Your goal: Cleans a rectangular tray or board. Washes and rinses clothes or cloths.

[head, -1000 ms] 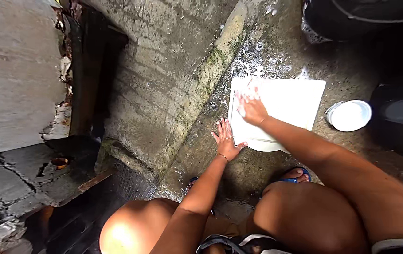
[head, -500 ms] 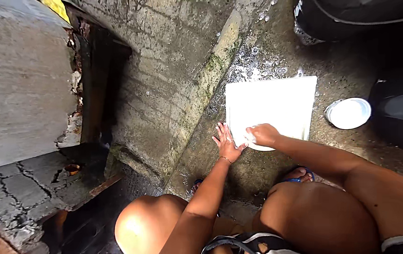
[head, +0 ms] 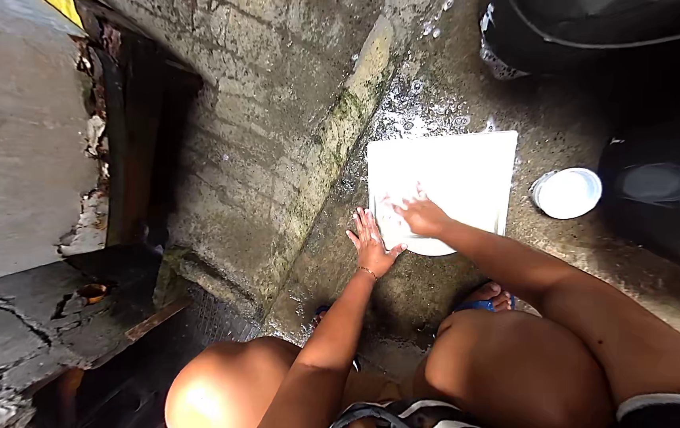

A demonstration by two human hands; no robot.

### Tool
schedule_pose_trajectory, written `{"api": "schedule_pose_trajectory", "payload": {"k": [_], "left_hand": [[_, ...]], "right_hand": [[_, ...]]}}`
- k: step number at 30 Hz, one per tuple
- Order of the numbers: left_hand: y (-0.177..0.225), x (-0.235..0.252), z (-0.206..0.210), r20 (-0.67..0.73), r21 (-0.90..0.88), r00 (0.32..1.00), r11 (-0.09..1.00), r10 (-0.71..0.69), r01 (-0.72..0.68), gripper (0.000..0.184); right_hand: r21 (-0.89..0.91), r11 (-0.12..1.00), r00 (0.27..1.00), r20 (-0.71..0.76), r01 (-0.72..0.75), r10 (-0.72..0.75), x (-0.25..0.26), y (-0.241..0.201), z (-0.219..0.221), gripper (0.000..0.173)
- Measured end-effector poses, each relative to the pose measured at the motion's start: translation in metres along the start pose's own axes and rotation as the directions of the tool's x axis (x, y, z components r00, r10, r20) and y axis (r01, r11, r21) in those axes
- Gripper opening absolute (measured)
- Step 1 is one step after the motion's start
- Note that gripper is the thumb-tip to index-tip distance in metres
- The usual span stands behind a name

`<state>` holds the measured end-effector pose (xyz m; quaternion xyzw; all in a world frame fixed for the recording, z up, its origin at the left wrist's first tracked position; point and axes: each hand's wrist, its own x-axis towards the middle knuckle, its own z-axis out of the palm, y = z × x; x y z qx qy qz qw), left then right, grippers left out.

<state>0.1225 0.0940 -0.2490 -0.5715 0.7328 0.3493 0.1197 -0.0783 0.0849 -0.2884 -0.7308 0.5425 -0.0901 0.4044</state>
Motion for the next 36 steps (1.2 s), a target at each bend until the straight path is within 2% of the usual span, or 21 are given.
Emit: {"api": "schedule_pose_trajectory", "payload": {"k": [2,4,5,7,10,13,15,17,19,22,27,29,31,32,34,35,36], "left_hand": [[0.000,0.001,-0.002,0.008,0.007,1.000,1.000,0.002,-0.002,0.129],[-0.001,-0.001,-0.001,0.035,0.024,0.999,1.000,-0.005,0.004,0.130],[-0.001,0.000,-0.002,0.039,0.035,0.999,0.999,-0.004,0.003,0.130],[0.002,0.002,-0.004,0.040,0.056,0.999,0.998,-0.008,0.006,0.130],[0.005,0.002,-0.005,0.022,0.082,1.000,0.996,-0.020,0.018,0.129],[0.005,0.001,-0.006,0.031,0.085,0.999,0.996,-0.042,0.040,0.128],[0.006,0.001,-0.006,0.058,0.085,0.997,0.995,-0.060,0.055,0.128],[0.006,0.002,-0.007,0.070,0.088,0.995,0.994,-0.068,0.062,0.128],[0.006,0.003,-0.007,0.077,0.104,0.995,0.993,-0.065,0.057,0.128],[0.006,0.003,-0.007,0.076,0.127,0.996,0.991,-0.051,0.041,0.127],[0.008,0.001,-0.006,0.095,0.168,0.994,0.985,-0.045,0.029,0.127],[0.006,0.002,-0.008,0.088,0.165,0.996,0.986,-0.021,0.006,0.127],[0.005,0.003,-0.007,0.092,0.157,0.996,0.988,-0.012,-0.003,0.127],[0.004,0.002,-0.007,0.098,0.155,0.995,0.988,-0.014,-0.001,0.128],[0.003,0.000,-0.004,0.086,0.139,0.996,0.990,-0.017,0.005,0.129],[0.003,0.001,-0.003,0.077,0.129,0.997,0.992,-0.021,0.011,0.130],[0.003,0.000,-0.002,0.073,0.128,0.997,0.992,-0.027,0.018,0.131]], "right_hand": [[-0.068,0.990,0.972,-0.207,-0.126,0.109,0.020,0.023,-0.026,0.056],[-0.118,0.961,0.927,-0.317,-0.248,0.200,0.049,0.028,-0.051,0.058],[-0.105,0.960,0.915,-0.344,-0.259,0.210,0.060,0.024,-0.057,0.057],[-0.081,0.980,0.926,-0.349,-0.182,0.144,0.074,0.013,-0.050,0.052],[-0.092,0.994,0.969,-0.246,-0.053,0.028,0.071,0.009,-0.032,0.059],[-0.146,0.987,0.971,-0.235,-0.072,0.036,0.040,0.036,-0.036,0.051],[-0.148,0.963,0.952,-0.245,-0.225,0.184,0.001,0.055,-0.050,0.055],[-0.163,0.888,0.891,-0.232,-0.430,0.389,-0.036,0.067,-0.069,0.056],[-0.197,0.801,0.823,-0.213,-0.565,0.527,-0.061,0.064,-0.071,0.056],[-0.185,0.737,0.758,-0.086,-0.650,0.647,-0.081,0.031,-0.056,0.055],[-0.171,0.851,0.803,0.282,-0.496,0.525,-0.112,0.003,-0.038,0.055],[-0.192,0.876,0.854,0.208,-0.442,0.477,-0.115,0.020,-0.040,0.057],[-0.228,0.842,0.862,0.020,-0.489,0.506,-0.104,0.039,-0.044,0.066],[-0.204,0.811,0.833,-0.041,-0.548,0.552,-0.091,0.040,-0.048,0.071],[-0.122,0.740,0.749,-0.058,-0.662,0.660,-0.066,0.035,-0.050,0.073],[-0.081,0.730,0.735,-0.073,-0.678,0.675,-0.057,0.032,-0.047,0.071],[-0.041,0.755,0.754,-0.094,-0.655,0.650,-0.055,0.029,-0.040,0.068]]}}
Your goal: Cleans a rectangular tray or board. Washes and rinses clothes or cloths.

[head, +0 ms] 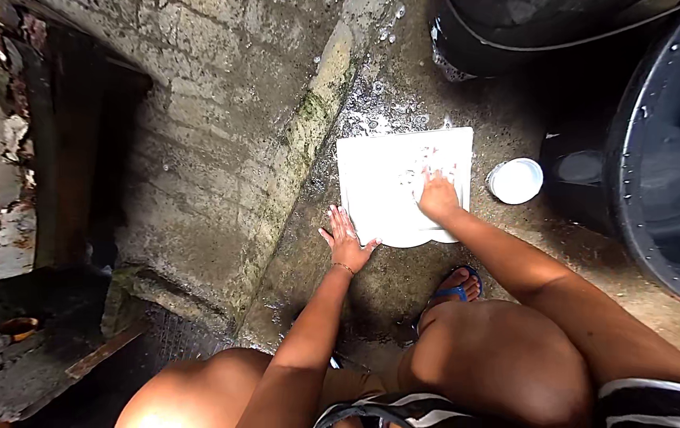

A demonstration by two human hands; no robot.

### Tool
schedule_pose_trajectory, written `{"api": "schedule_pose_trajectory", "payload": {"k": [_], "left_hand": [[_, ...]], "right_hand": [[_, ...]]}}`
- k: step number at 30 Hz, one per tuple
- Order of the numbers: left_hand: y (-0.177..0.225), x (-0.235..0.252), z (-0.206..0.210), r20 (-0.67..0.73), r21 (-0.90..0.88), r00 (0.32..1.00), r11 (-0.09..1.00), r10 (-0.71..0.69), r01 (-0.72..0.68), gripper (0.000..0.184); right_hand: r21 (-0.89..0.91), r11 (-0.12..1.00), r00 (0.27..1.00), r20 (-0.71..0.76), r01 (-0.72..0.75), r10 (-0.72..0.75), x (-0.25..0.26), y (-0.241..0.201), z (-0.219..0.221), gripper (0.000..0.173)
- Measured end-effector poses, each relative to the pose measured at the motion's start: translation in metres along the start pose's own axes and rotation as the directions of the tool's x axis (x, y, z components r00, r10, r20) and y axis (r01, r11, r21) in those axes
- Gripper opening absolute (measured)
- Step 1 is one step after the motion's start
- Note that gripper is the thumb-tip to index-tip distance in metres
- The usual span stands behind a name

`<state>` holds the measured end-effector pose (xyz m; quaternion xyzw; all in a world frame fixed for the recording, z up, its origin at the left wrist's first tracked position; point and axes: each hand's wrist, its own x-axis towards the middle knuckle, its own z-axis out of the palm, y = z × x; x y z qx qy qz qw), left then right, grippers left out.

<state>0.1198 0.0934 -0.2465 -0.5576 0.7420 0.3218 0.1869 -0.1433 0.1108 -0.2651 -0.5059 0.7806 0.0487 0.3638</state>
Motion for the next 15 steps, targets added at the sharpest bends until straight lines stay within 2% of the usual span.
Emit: {"api": "schedule_pose_trajectory", "payload": {"k": [1,3,4,6,8,10,12,15], "left_hand": [[0.001,0.000,0.001,0.003,0.006,1.000,1.000,-0.008,0.008,0.132],[0.004,0.000,-0.002,0.001,0.019,1.000,0.999,-0.027,0.027,0.132],[0.006,-0.001,-0.003,-0.004,0.021,0.999,0.999,-0.036,0.036,0.132],[0.009,0.000,-0.005,-0.023,0.016,0.999,0.999,-0.046,0.046,0.134],[0.007,-0.002,-0.002,-0.066,0.013,0.998,1.000,-0.013,0.014,0.135],[0.004,-0.001,0.001,-0.137,0.040,0.987,0.996,0.087,-0.083,0.132],[0.006,0.002,0.001,-0.134,0.083,0.979,0.986,0.154,-0.144,0.123],[0.007,0.002,0.000,-0.034,0.084,0.995,0.992,0.092,-0.089,0.117]], "right_hand": [[0.029,0.996,0.996,-0.041,0.083,-0.081,-0.005,-0.001,0.008,0.064],[0.041,0.941,0.929,-0.176,0.336,-0.324,-0.011,0.001,0.019,0.050],[0.078,0.906,0.901,-0.168,0.416,-0.400,-0.012,-0.001,0.018,0.045],[0.212,0.883,0.908,-0.068,0.419,-0.414,-0.008,-0.015,0.005,0.036],[0.304,0.853,0.896,-0.006,0.425,-0.444,-0.003,-0.036,0.007,0.041],[0.284,0.808,0.830,0.066,0.516,-0.554,-0.010,-0.061,0.026,0.040],[0.202,0.801,0.787,0.163,0.563,-0.595,-0.028,-0.073,0.038,0.041],[0.149,0.841,0.820,0.187,0.520,-0.540,-0.044,-0.043,0.035,0.041]]}}
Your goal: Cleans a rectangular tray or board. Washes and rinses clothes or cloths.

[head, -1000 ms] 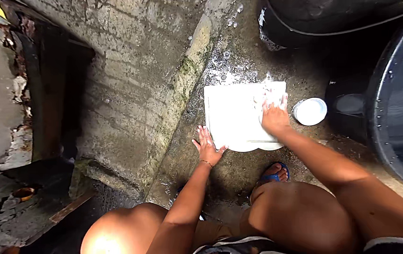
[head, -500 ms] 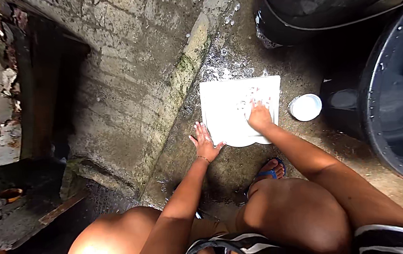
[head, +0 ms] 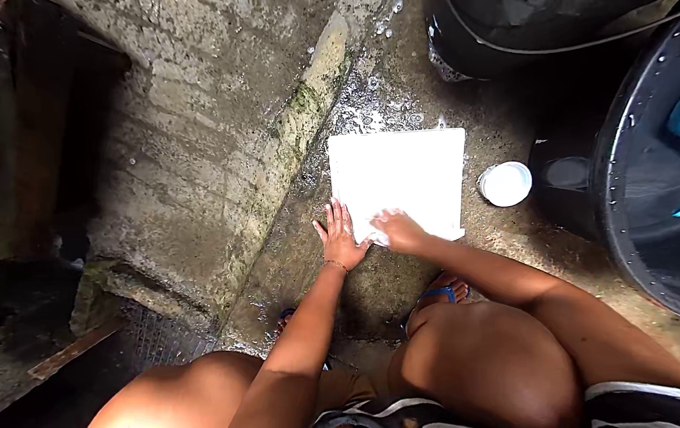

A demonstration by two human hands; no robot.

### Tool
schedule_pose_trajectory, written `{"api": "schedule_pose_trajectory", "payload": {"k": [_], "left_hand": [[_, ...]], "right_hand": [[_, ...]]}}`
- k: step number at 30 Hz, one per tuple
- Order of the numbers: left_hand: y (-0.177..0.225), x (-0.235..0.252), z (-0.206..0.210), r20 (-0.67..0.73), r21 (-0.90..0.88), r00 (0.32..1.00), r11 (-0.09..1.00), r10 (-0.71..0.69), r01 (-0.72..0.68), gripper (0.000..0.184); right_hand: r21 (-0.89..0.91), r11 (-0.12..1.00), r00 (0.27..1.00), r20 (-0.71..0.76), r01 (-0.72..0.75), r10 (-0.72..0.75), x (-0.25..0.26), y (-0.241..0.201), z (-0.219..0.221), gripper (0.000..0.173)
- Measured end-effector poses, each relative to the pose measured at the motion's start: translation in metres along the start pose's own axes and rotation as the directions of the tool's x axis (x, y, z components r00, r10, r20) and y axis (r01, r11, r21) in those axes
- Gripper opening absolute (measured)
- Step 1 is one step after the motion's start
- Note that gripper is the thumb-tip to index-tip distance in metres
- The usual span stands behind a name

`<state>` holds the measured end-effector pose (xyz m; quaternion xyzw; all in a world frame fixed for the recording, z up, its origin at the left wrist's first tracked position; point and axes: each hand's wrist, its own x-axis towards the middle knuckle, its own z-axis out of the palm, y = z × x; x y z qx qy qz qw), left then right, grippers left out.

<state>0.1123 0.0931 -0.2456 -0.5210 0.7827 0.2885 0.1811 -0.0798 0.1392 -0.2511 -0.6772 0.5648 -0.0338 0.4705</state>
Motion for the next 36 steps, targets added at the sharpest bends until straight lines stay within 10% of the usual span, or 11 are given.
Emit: {"api": "schedule_pose_trajectory", "payload": {"k": [9,15,21,26,29,36], "left_hand": [[-0.001,0.006,-0.004,0.052,-0.013,0.998,1.000,-0.021,0.022,0.124],[-0.011,0.001,0.003,0.101,0.019,0.990,0.995,0.095,-0.097,0.111],[0.031,-0.011,-0.002,0.024,0.069,0.985,0.983,-0.173,0.171,0.087],[0.067,-0.001,0.025,-0.212,-0.064,0.906,0.920,0.365,-0.386,0.038],[0.057,0.014,0.033,-0.303,-0.253,0.891,0.873,0.338,-0.417,0.029],[0.048,0.023,0.034,-0.243,-0.071,0.845,0.860,0.476,-0.505,0.023]], "right_hand": [[-0.442,0.870,0.918,0.210,-0.218,0.337,-0.067,0.058,-0.066,0.019],[-0.430,0.857,0.958,-0.106,-0.285,0.265,0.003,0.055,-0.115,0.025],[-0.385,0.862,0.941,-0.200,-0.331,0.272,0.016,0.052,-0.114,0.028],[-0.250,0.907,0.934,0.028,-0.337,0.355,-0.021,0.039,-0.094,0.029],[-0.227,0.928,0.937,0.117,-0.296,0.328,-0.044,0.036,-0.070,0.025],[-0.334,0.932,0.977,0.106,-0.141,0.186,-0.037,0.044,-0.070,0.019]]}}
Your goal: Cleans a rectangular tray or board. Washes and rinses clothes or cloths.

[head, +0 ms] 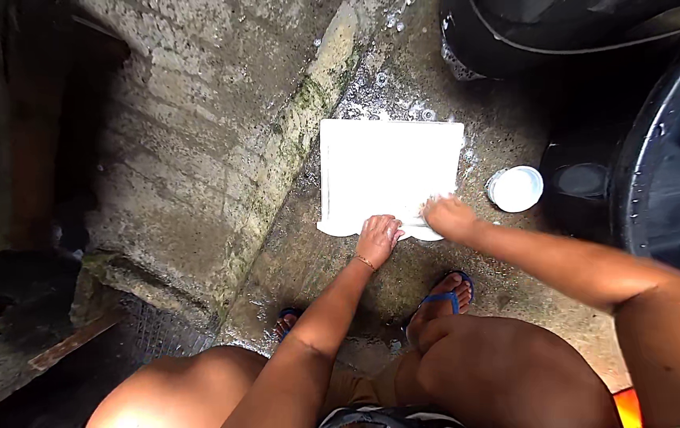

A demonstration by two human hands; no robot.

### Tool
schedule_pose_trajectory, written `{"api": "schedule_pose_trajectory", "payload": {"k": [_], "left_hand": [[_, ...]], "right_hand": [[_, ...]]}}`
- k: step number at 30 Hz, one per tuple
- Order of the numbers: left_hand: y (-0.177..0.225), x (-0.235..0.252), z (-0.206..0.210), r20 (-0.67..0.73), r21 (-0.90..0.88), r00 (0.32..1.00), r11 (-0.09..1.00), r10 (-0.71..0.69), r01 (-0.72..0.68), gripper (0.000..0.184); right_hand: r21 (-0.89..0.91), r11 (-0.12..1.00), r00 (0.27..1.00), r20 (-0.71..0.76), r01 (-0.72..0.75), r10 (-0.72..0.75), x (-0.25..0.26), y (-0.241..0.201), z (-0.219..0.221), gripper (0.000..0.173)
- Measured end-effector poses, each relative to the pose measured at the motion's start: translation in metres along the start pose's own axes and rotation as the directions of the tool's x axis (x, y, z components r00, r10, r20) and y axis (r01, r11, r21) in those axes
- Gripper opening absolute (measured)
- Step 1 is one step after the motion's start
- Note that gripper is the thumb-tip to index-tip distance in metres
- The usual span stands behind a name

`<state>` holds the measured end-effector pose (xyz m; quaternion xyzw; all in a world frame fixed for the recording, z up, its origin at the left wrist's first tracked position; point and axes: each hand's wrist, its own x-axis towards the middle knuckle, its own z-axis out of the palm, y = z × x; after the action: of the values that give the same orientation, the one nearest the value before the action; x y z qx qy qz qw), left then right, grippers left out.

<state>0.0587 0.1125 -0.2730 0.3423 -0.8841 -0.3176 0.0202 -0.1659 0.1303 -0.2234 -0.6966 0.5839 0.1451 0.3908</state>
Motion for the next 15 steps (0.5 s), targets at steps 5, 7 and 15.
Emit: {"api": "schedule_pose_trajectory", "payload": {"k": [5,7,15], "left_hand": [[-0.002,0.001,-0.006,0.073,0.055,0.996,0.997,0.054,-0.058,0.029],[-0.003,0.000,-0.006,0.073,0.057,0.996,0.997,0.056,-0.060,0.030],[0.006,0.001,-0.007,0.108,0.070,0.994,0.998,-0.011,0.004,0.028]], "right_hand": [[-0.044,0.982,0.958,-0.231,-0.183,0.168,0.049,0.033,-0.058,0.022],[-0.052,0.968,0.933,-0.282,-0.247,0.223,0.056,0.033,-0.062,0.027],[-0.024,0.990,0.958,0.252,-0.138,0.140,0.001,-0.024,-0.003,0.019]]}}
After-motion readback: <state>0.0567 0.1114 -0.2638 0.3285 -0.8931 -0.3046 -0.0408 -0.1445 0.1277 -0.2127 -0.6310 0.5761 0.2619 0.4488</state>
